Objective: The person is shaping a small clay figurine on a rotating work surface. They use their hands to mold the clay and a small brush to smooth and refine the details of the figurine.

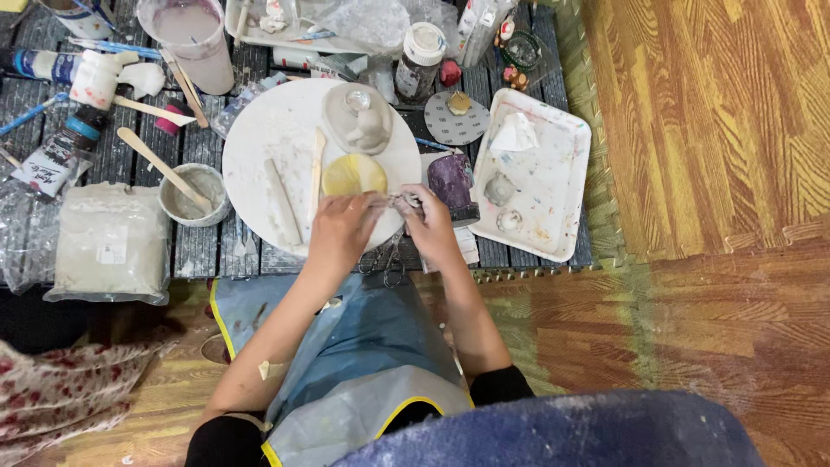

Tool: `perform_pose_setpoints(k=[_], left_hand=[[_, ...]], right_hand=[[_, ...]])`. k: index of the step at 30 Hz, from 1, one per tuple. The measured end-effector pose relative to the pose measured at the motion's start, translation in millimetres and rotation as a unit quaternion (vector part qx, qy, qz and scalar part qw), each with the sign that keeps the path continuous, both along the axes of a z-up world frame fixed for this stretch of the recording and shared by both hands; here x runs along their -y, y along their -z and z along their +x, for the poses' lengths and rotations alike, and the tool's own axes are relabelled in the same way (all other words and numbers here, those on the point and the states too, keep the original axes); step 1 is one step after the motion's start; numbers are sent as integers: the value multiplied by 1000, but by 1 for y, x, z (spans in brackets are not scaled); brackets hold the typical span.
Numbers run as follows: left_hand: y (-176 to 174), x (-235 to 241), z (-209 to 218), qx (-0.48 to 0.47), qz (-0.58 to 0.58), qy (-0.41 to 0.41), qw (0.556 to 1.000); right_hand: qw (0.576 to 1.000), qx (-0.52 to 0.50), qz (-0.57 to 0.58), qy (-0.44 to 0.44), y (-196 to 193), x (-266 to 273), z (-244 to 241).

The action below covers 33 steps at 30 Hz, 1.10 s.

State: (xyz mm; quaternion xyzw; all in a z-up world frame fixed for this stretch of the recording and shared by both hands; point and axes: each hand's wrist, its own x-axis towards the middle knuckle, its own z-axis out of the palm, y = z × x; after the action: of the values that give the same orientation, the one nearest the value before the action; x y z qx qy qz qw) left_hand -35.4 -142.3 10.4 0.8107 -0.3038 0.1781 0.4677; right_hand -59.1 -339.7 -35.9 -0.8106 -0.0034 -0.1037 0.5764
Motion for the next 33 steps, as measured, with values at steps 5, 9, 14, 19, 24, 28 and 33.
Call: perform_pose_setpoints(k=[5, 9, 14, 19, 24, 28, 33], left_hand=[[0, 19, 14, -53, -55, 32, 997], [-8, 44, 31, -14, 5, -13, 1000], [-17, 50, 39, 134, 95, -52, 985], [-16, 56, 44, 84, 136, -80, 984], [-18, 47, 33, 51, 234, -123, 963], [-27, 19, 26, 81, 262, -165, 948], [-42, -35, 9, 56, 196, -161, 966]], right_hand=[[907, -110, 401, -64, 14, 7, 7], [905, -106, 406, -76, 19, 11, 21], [927, -113, 349, -76, 25, 9, 34], [995, 10, 47, -83, 8, 20, 36], [987, 95, -127, -22, -10, 21, 21], [947, 183, -261, -24, -6, 12, -30], [828, 235, -442, -252, 23, -3, -63]])
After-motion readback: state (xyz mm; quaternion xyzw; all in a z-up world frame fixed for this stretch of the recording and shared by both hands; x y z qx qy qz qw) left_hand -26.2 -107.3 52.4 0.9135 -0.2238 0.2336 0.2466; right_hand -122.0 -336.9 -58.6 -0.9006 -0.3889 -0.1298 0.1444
